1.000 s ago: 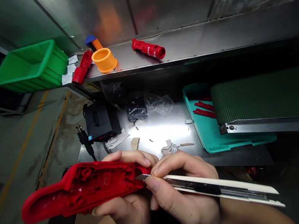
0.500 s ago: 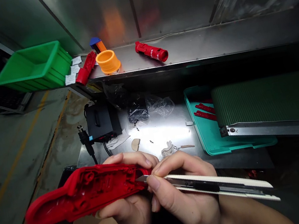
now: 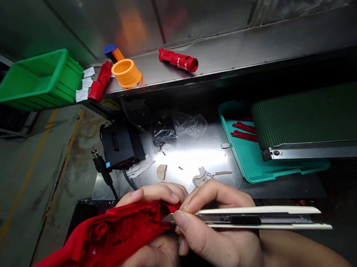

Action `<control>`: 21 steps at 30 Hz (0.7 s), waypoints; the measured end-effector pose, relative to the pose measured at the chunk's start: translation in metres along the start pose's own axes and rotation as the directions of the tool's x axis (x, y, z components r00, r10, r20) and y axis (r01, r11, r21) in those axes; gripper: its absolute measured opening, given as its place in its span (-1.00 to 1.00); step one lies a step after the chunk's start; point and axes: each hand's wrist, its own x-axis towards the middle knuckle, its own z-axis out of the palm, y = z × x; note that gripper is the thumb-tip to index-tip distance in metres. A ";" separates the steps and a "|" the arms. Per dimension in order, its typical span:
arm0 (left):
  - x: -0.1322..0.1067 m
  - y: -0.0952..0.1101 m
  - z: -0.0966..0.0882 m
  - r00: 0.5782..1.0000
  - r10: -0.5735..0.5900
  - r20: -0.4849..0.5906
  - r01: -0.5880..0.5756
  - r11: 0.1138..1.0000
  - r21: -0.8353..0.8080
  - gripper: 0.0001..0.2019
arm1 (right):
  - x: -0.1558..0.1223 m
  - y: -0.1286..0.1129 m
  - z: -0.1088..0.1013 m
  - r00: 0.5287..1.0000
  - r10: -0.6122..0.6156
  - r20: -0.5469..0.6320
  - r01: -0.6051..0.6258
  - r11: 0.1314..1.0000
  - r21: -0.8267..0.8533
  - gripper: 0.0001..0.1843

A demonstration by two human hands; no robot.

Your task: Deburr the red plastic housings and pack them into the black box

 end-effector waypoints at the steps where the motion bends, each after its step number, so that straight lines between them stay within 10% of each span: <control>1: 0.001 0.001 0.003 0.999 0.050 0.002 -0.050 0.999 -0.008 -0.53 | 0.001 0.000 0.000 1.000 -0.016 0.000 0.016 1.000 0.004 -0.88; 9: 0.010 0.003 0.005 0.999 0.018 0.051 -0.017 1.000 -0.018 -0.54 | -0.001 -0.001 0.002 0.997 -0.070 -0.012 0.070 0.996 0.051 -0.90; 14: 0.032 0.010 -0.011 0.944 -0.308 0.116 0.324 0.931 -0.167 -0.73 | 0.008 0.033 -0.041 0.958 -0.214 -0.189 0.155 0.946 -0.285 -0.95; 16: 0.041 0.012 -0.022 0.890 -0.436 0.138 0.455 0.870 -0.190 -0.81 | 0.025 0.067 -0.075 0.956 -0.093 -0.279 -0.137 0.697 -0.704 -0.72; 21: 0.049 0.011 -0.047 0.799 -0.558 0.224 0.601 0.756 -0.260 -0.82 | 0.068 0.164 -0.148 0.886 0.317 -0.338 -0.416 0.225 -0.881 -0.72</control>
